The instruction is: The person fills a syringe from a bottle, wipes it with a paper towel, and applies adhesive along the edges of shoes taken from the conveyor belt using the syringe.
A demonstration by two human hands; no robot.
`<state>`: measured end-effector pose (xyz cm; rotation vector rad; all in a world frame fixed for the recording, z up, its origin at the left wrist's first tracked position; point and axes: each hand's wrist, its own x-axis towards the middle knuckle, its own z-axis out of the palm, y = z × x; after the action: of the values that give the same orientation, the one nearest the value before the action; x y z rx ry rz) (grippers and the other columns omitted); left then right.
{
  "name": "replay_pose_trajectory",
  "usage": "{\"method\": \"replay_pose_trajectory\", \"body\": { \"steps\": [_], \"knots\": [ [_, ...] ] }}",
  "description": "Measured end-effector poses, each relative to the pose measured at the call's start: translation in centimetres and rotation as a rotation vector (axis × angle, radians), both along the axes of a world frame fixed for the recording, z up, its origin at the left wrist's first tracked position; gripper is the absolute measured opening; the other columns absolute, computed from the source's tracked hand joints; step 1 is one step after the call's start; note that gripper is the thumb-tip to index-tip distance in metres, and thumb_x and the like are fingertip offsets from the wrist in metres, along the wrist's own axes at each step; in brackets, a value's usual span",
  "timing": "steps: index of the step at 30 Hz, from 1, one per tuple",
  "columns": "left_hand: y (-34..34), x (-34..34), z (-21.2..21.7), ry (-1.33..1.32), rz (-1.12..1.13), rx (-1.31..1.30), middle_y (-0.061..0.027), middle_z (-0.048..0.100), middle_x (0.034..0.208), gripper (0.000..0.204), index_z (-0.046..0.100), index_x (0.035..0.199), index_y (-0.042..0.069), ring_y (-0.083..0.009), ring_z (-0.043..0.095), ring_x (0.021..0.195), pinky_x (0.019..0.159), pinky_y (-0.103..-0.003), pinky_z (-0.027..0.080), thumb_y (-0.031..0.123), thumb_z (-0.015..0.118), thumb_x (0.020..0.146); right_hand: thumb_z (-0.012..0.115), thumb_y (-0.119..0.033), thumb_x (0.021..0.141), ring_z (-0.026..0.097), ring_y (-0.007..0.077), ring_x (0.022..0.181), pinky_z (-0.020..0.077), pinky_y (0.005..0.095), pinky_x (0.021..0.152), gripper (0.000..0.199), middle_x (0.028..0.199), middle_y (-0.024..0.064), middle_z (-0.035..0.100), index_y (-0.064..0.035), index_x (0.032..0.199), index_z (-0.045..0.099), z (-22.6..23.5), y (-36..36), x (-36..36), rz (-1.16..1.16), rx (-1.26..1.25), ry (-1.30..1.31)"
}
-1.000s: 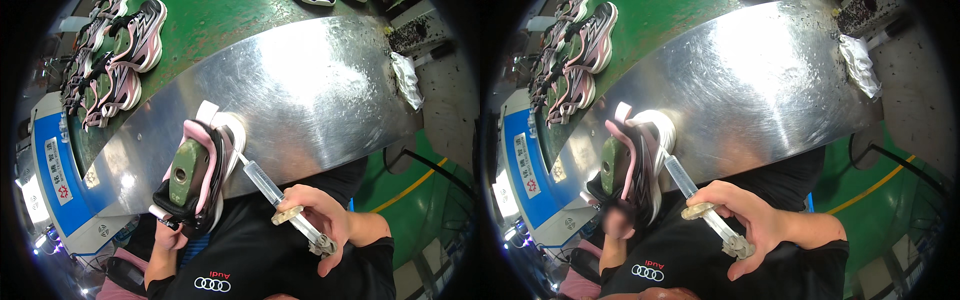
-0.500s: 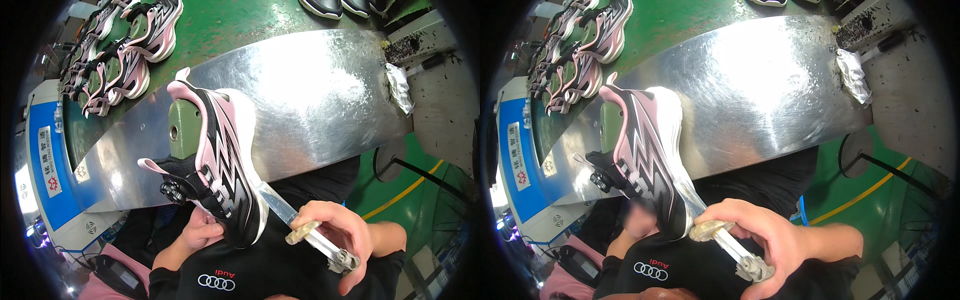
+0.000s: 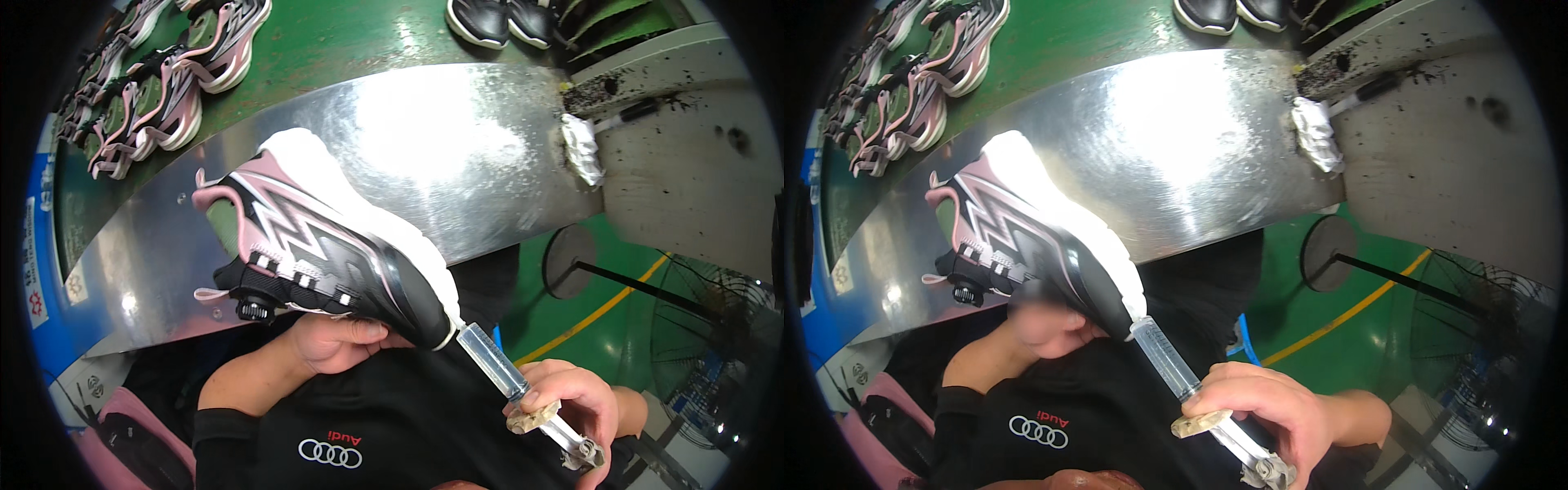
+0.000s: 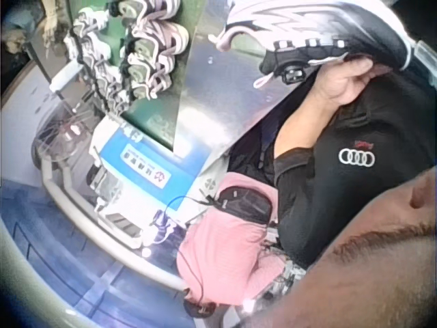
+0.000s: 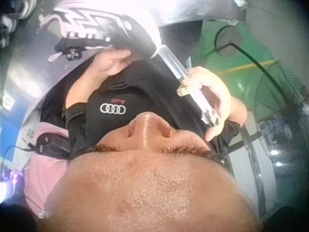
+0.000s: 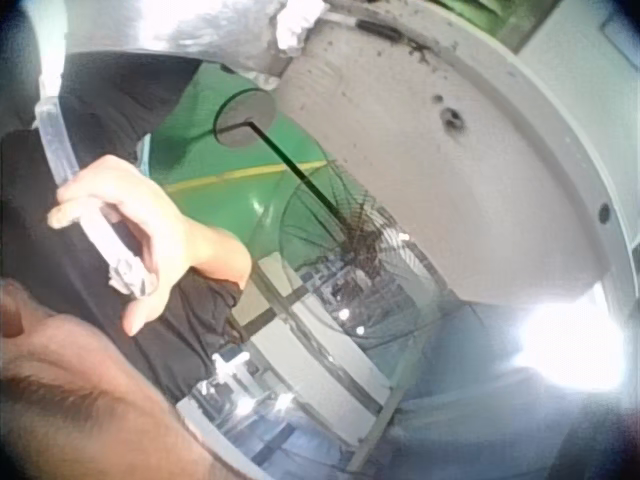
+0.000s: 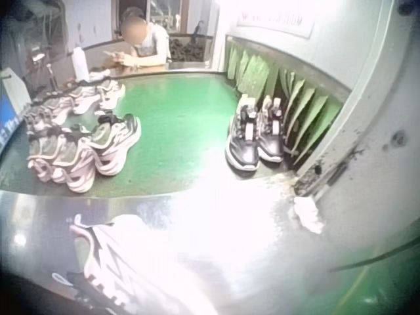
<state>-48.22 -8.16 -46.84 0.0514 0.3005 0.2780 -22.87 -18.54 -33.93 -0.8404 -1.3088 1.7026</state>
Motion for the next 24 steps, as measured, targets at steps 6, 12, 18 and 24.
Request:
{"method": "replay_pose_trajectory", "body": {
  "steps": [6, 12, 18, 24],
  "knots": [
    [0.8, 2.7, -1.3, -0.041, 0.009, 0.045, -0.0112, 0.058, 0.118, 0.033, 0.055, 0.118, 0.004, -0.0255, 0.053, 0.114, 0.1, -0.041, 0.041, -0.001, 0.057, 0.085, 0.081, -0.057, 0.054, 0.05, 0.024, 0.091, 0.0393, 0.0357, 0.08, 0.101, 0.105, 0.0158, 0.054, 0.0076, 0.122, 0.044, 0.1, -0.9, 0.4, -0.089, 0.146, -0.117],
    [1.4, 4.2, -0.9, -0.111, 0.048, 0.006, -0.0102, 0.06, 0.116, 0.031, 0.057, 0.115, 0.005, -0.0233, 0.056, 0.11, 0.1, -0.039, 0.042, -0.002, 0.058, 0.085, 0.081, -0.053, 0.06, 0.058, 0.0283, 0.084, 0.0421, 0.0382, 0.066, 0.089, 0.108, 0.017, 0.05, 0.0022, 0.12, 0.044, -1.3, -1.9, 0.2, -0.193, 0.254, -0.132],
    [1.8, 5.3, -0.8, -0.088, 0.129, 0.02, -0.0082, 0.06, 0.116, 0.031, 0.058, 0.114, 0.007, -0.0216, 0.056, 0.109, 0.1, -0.038, 0.042, -0.004, 0.057, 0.085, 0.081, -0.053, 0.057, 0.058, 0.0277, 0.081, 0.0388, 0.0343, 0.063, 0.087, 0.102, 0.0171, 0.054, -0.0009, 0.118, 0.047, -1.9, -1.6, 0.1, -0.143, 0.31, -0.25],
    [2.3, 6.0, -0.6, -0.135, 0.148, -0.017, -0.008, 0.059, 0.117, 0.032, 0.058, 0.114, 0.008, -0.0199, 0.056, 0.11, 0.094, -0.031, 0.047, -0.004, 0.057, 0.085, 0.081, -0.053, 0.055, 0.056, 0.0249, 0.073, 0.0369, 0.0323, 0.059, 0.086, 0.1, 0.0177, 0.055, -0.0019, 0.116, 0.049, -2.1, -1.4, -1.2, -0.223, 0.452, -0.465]
  ]
}}
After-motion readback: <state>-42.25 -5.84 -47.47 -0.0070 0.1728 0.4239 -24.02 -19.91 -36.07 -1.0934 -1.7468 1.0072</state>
